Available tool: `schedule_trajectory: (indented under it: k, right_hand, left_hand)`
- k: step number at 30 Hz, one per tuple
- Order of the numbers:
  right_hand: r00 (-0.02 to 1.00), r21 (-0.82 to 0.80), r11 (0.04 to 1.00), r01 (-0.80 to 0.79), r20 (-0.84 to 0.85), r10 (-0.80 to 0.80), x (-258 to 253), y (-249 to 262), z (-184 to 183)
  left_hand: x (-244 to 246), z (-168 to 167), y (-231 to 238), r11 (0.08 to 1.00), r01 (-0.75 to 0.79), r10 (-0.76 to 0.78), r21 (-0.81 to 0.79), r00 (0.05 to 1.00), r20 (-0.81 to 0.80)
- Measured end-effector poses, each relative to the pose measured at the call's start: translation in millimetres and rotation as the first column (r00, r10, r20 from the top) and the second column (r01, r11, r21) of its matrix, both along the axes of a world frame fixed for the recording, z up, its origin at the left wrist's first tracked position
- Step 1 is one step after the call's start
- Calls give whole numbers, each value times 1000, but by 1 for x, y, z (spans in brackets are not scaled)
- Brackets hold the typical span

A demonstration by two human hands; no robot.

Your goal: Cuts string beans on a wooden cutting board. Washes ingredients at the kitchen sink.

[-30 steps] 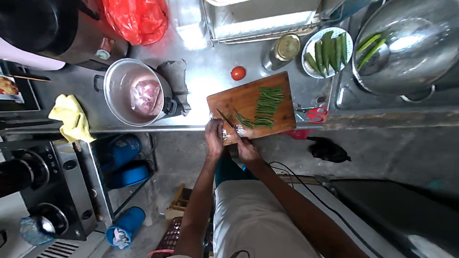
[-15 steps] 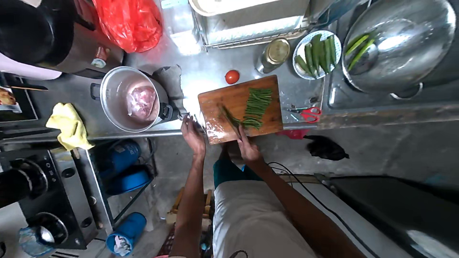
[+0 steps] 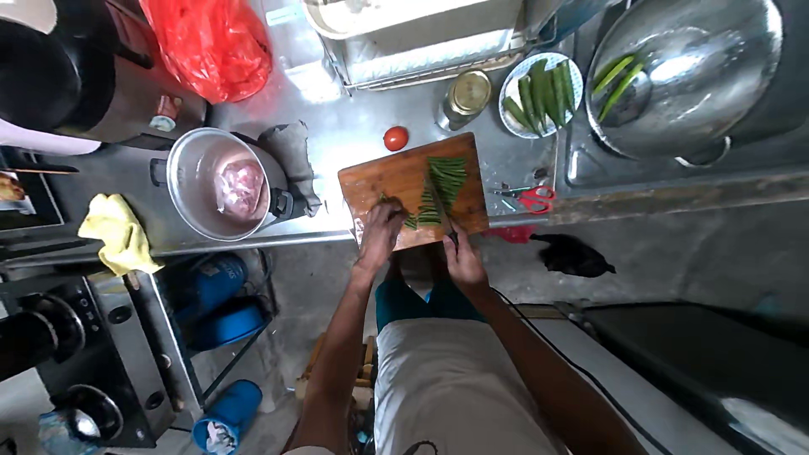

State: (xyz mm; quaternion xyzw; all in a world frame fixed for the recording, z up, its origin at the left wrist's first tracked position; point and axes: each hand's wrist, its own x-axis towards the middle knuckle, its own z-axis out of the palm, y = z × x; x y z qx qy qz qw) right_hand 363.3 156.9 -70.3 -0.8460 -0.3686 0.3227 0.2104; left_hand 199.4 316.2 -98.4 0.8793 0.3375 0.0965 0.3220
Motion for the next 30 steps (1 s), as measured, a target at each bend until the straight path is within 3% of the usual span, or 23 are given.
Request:
schedule_trajectory:
  k: [11, 20, 25, 28, 30]
  right_hand:
    - [996, -42, 997, -67, -56, 65, -1, 2, 1]
    - [996, -23, 998, -63, -57, 62, -3, 2, -2]
    - [996, -7, 998, -68, -59, 67, -3, 2, -4]
    - [996, -7, 997, -71, -47, 70, -3, 3, -3]
    - [996, 3, 998, -69, -51, 69, -3, 2, -3]
  left_hand:
    - [-6, 0, 0, 996, -17, 26, 83, 993, -115]
    - [12, 5, -4, 996, 69, -63, 58, 993, -104]
    - [18, 9, -4, 993, 115, -107, 33, 976, -188]
    - [12, 5, -4, 995, 101, -98, 21, 987, -124]
    - [2, 7, -5, 1000, -15, 15, 4, 999, -34]
